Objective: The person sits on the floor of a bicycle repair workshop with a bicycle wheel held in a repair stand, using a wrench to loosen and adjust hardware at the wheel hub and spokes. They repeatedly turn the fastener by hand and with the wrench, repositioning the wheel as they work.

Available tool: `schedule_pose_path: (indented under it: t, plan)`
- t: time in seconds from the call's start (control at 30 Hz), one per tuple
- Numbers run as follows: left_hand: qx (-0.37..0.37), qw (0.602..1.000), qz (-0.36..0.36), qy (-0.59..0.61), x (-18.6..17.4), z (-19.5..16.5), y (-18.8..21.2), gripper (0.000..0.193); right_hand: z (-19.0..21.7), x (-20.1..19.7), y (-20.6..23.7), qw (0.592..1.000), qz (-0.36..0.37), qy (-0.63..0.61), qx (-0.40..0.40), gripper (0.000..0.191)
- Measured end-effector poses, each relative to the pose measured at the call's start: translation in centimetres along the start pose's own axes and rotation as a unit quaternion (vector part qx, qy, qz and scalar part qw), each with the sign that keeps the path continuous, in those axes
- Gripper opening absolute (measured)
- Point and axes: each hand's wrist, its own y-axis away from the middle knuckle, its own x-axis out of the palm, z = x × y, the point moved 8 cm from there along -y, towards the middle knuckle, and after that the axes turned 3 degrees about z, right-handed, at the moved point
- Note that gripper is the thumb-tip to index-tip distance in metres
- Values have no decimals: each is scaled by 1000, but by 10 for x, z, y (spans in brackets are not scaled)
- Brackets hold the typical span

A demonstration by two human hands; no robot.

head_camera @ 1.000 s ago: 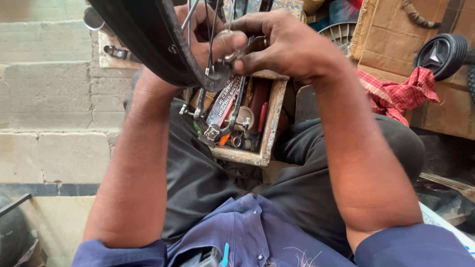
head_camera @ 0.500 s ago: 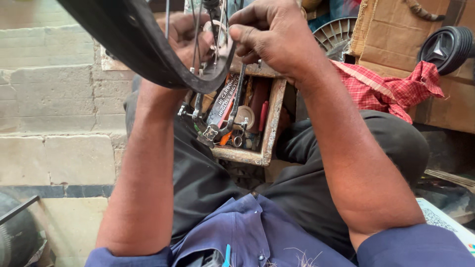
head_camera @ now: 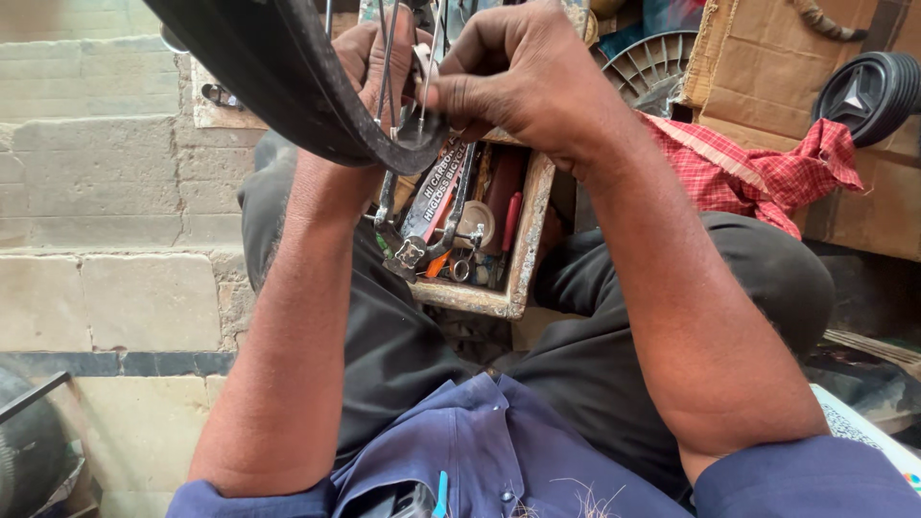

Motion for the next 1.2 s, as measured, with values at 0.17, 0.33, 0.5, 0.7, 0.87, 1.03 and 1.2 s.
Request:
schedule_pose_path:
  t: [0.17,0.33,0.5,0.7,0.87,1.03,1.2]
  plan:
    - [29,998,-36,-46,-5,-17,2,40,-13,-5,-2,1000,-8,-16,25,19]
    - [-27,994,83,71,-5,-30,7,28,-1,3,-2,998,-27,-20,44,25]
    - [54,995,59,-61,-11,-43,-4,30,11,15,2,994,78,-52,63,28]
    - [-17,968,192,161,2,-24,-6,20,-6,8,-4,993,-19,-43,105,23]
    - [84,989,79,-96,-12,-38,-3,31,15,13,0,992,59,-78,83,30]
    - [-42,986,124,106,-18,-32,0,19,10,11,0,996,-1,-22,83,24]
    - [111,987,118,9,-10,-54,-3,22,6,12,1,991,117,-63,16,34]
